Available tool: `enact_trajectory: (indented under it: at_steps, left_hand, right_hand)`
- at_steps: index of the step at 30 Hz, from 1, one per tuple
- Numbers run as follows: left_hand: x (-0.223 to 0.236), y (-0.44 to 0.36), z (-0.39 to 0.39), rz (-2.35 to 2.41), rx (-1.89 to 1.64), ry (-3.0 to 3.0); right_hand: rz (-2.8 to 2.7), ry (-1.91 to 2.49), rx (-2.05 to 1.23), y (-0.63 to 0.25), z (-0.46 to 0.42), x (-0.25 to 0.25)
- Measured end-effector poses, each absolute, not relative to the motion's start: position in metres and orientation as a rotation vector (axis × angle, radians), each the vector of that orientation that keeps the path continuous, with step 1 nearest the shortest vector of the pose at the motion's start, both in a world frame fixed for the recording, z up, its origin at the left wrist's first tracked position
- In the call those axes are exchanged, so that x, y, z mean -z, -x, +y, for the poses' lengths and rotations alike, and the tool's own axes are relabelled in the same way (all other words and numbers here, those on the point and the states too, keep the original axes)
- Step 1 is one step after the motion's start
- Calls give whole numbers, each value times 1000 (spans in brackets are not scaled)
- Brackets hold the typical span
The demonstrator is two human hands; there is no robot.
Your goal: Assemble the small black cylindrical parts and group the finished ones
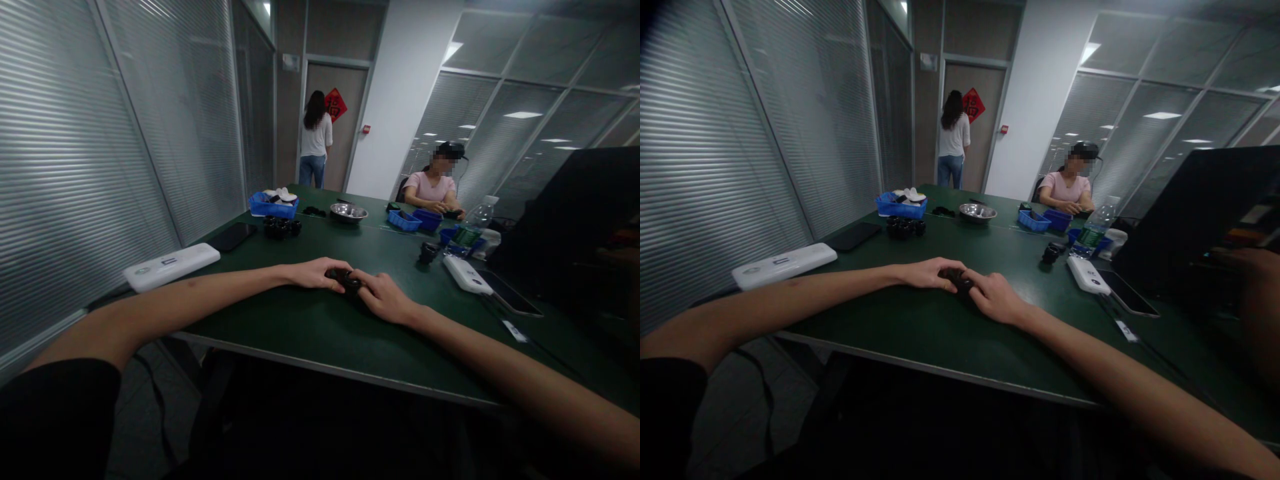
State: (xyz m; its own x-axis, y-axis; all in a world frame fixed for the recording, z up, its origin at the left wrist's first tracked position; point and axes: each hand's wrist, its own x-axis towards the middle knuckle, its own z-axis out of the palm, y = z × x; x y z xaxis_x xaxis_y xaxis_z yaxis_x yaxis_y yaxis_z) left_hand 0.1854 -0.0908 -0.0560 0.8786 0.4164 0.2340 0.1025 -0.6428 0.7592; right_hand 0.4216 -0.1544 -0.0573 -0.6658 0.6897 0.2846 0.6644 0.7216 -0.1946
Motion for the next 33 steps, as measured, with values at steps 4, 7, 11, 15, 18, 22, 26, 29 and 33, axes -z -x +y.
enact_trajectory:
  at_steps: [4,7,11,15,18,22,26,29,33]
  left_hand:
    - [55,-186,-93,400,-536,-2230]
    - [55,-186,-94,409,-554,-2212]
    - [56,-186,-94,417,-563,-2200]
    - [57,-186,-93,385,-557,-2167]
    - [57,-186,-92,316,-544,-2169]
    - [56,-185,-90,306,-508,-2210]
    - [57,-185,-91,345,-512,-2222]
    - [56,-186,-92,376,-518,-2221]
    - [56,-186,-93,390,-543,-2197]
  right_hand:
    - [-2590,1056,-105,-421,-154,58]
    - [-2590,1055,-117,-421,-154,57]
    - [-2593,1068,-126,-421,-155,55]
    - [-2598,1059,-97,-422,-155,56]
    - [-2592,1054,-78,-423,-155,57]
    - [-2594,1040,-98,-423,-155,57]
    - [-2590,1045,-92,-422,-155,57]
    - [-2592,1046,-95,-422,-155,56]
    - [-2596,1051,-123,-422,-156,55]
